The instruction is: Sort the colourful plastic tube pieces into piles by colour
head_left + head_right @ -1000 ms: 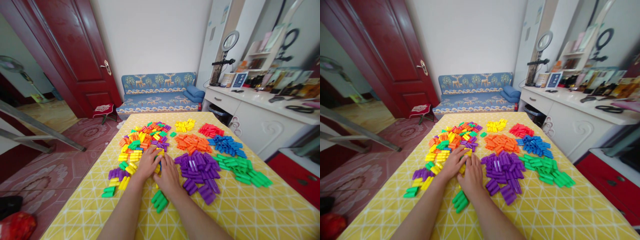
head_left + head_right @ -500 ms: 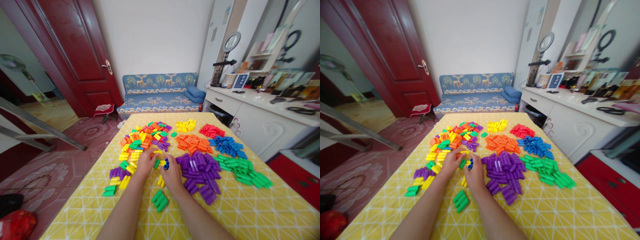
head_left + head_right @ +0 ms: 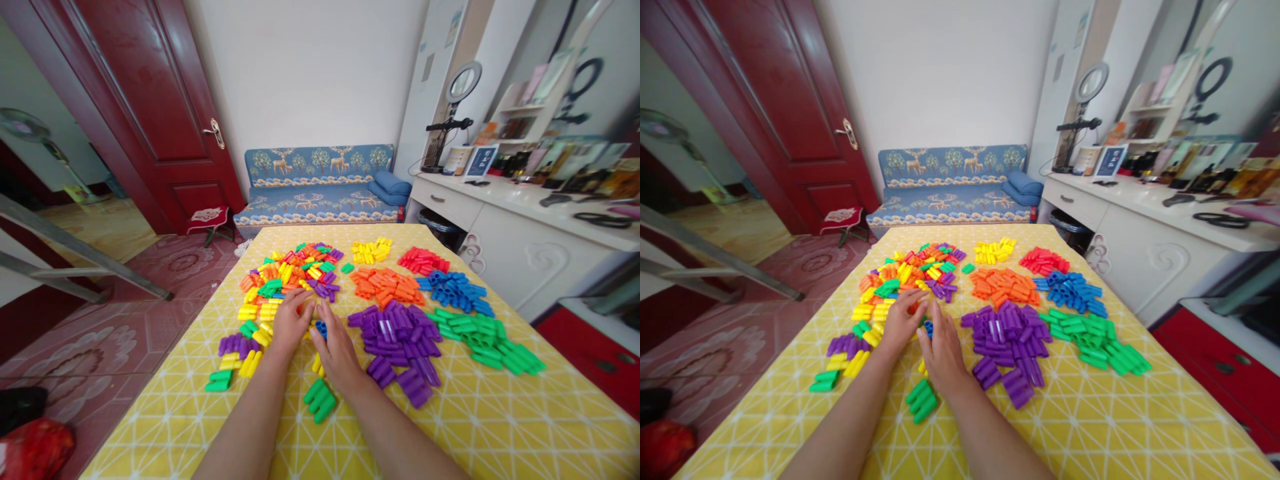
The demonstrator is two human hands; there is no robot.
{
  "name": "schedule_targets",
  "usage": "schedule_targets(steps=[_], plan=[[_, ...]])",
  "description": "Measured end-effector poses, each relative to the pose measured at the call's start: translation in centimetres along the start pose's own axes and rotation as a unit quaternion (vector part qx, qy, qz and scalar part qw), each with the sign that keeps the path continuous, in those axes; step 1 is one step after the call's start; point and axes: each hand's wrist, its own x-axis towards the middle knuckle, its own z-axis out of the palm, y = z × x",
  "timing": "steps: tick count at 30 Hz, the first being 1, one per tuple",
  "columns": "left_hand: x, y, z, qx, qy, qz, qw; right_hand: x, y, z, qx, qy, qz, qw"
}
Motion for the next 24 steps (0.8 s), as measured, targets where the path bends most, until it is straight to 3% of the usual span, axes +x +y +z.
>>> schedule_targets(steps=[5, 8, 11, 14, 17, 20, 24], plan=[[-0.1, 0.0, -0.1, 0.05, -0.081, 0.016, 0.995, 0.2, -1.7, -2.0, 0.004, 0.062, 0.008, 0.998], [-0.1, -0.2, -0.2, 0.069, -0.095, 0.026, 0.993, 0.4, -2.9, -4.3, 0.03, 0.094, 0.035, 0.994], [-0.1, -0.2, -0.3, 0.074, -0.092, 0.017, 0.993, 1.0, -2.2, -7.4, 0.117, 0.168, 0.1, 0.974], [0.0, -0.2, -0.3, 0.076, -0.09, 0.009, 0.993, 2.3, 1.2, -11.6, 0.154, 0.225, 0.171, 0.947], [0.0, -0.2, -0.2, 0.075, -0.088, 0.004, 0.993, 4.0, 6.4, -16.8, 0.002, 0.253, 0.192, 0.948], [-0.1, -0.1, -0.1, 0.075, -0.087, -0.003, 0.993, 5.6, 11.4, -21.8, -0.2, 0.219, 0.162, 0.941], [-0.1, -0.1, -0.1, 0.072, -0.09, -0.01, 0.993, 6.9, 16.1, -26.2, -0.334, 0.157, 0.09, 0.925]])
